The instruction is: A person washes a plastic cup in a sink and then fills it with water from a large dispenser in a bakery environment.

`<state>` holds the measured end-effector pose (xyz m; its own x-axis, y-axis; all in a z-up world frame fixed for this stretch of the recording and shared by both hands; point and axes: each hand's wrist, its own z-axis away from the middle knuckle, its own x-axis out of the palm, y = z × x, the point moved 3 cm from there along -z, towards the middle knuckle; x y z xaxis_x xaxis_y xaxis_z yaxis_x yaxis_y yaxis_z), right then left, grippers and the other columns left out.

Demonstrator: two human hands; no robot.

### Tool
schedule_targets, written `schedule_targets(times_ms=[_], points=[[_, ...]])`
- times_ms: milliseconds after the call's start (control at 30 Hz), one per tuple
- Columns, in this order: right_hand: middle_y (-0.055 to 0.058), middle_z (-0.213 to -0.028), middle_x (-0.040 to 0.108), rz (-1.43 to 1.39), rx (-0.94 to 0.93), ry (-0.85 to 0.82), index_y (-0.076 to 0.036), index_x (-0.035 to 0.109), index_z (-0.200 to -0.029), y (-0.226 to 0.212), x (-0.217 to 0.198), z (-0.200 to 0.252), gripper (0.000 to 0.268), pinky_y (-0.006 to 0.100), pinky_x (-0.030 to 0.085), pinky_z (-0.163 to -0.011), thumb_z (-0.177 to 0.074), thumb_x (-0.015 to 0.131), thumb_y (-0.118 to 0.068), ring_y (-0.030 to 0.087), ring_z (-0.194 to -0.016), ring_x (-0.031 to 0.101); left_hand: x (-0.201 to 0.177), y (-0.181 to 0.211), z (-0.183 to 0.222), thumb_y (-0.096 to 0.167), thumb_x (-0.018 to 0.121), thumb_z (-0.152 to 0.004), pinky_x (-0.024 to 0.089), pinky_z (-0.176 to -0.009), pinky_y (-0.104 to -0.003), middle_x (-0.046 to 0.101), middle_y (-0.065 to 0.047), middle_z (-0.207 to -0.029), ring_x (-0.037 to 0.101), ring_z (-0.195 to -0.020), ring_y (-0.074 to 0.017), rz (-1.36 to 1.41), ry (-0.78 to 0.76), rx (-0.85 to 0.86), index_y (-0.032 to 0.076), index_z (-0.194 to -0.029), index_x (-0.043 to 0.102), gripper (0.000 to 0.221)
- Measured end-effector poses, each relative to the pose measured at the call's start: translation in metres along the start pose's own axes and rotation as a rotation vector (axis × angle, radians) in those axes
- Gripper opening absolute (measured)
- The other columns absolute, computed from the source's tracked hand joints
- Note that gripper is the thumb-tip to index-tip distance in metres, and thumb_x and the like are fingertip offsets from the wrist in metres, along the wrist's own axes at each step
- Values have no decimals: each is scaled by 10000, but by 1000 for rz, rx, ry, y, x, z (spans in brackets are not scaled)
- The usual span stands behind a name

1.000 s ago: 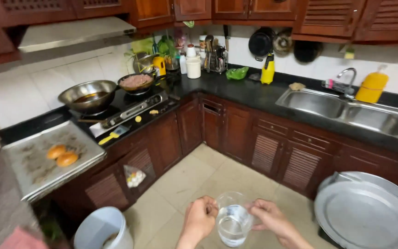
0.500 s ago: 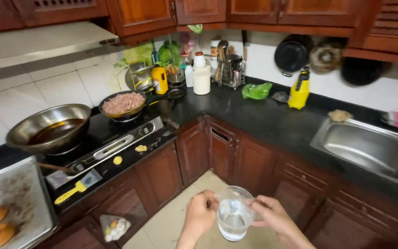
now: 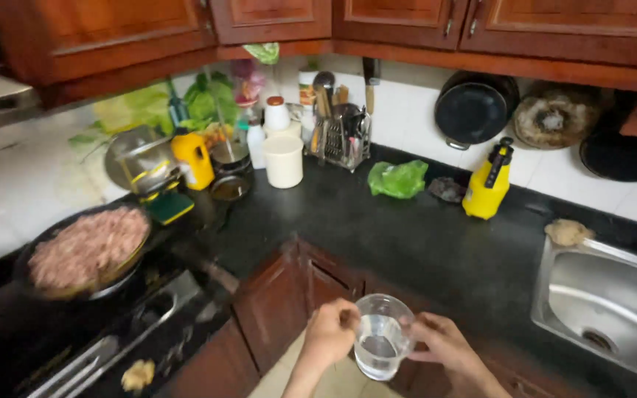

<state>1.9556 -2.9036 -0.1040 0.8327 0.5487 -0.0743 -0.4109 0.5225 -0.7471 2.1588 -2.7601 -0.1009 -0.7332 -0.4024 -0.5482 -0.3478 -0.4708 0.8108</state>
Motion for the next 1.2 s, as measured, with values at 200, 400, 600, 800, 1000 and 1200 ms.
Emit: schedule_targets(times_ms=[200, 400, 600, 800, 1000, 1200], points=[[152, -1112, 844, 16, -200, -19, -6, 884, -1135, -71, -2, -156, 199, 545, 691, -853, -1085, 777, -166, 288, -1077, 791, 21, -33, -167, 267, 696, -950, 606, -1000, -279, 896, 139, -1103, 824, -1057, -73, 70, 13, 40, 350, -1008, 858, 192], [153, -1049, 876, 58, -341, -157, -6, 883, -1087, -178, 19, -267, 179, 515, 722, -836, -964, 822, -122, 259, -1041, 817, 5, -31, -322, 271, 697, -1081, 498, -442, -315, 751, 25, -726, 636, -474, -102, 306, 27, 64, 210, -918, 762, 185], [245, -1380, 773, 15, 65, -146, 54, 815, -1386, -214, 54, -385, 385, 597, 592, -1107, -1065, 811, -158, 402, -1320, 725, -90, -39, -385, 490, 656, -1049, 567, -1072, -368, 862, 161, -1232, 783, -1207, -119, 149, 88, -395, 399, -1232, 841, 276], [245, -1585, 647, -107, 211, -83, 24, 730, -1552, -247, 61, -409, 467, 670, 555, -1224, -1165, 676, -231, 497, -1444, 623, -134, -112, -553, 299, 747, -1010, 633, -597, -358, 827, -54, -1064, 732, -766, -183, 607, 498, -274, 157, -1375, 791, 394], [-51, -1499, 757, 962, -711, -142, -459, 595, -1643, -177, 9, -514, 722, 399, 669, -1173, -968, 845, -512, 196, -1297, 852, -185, -185, -686, 288, 748, -966, 561, -432, -412, 721, -175, -1300, 710, -817, -327, 648, 656, -440, 79, -1620, 605, 701], [-125, -1379, 899, 832, -770, 1, -434, 831, -1465, -205, 53, -478, 490, 367, 630, -1176, -978, 786, -432, 169, -1202, 893, -219, -195, -734, 455, 768, -994, 663, -614, -400, 695, -115, -1397, 719, -1097, -304, 719, 701, -502, 139, -1560, 610, 667]])
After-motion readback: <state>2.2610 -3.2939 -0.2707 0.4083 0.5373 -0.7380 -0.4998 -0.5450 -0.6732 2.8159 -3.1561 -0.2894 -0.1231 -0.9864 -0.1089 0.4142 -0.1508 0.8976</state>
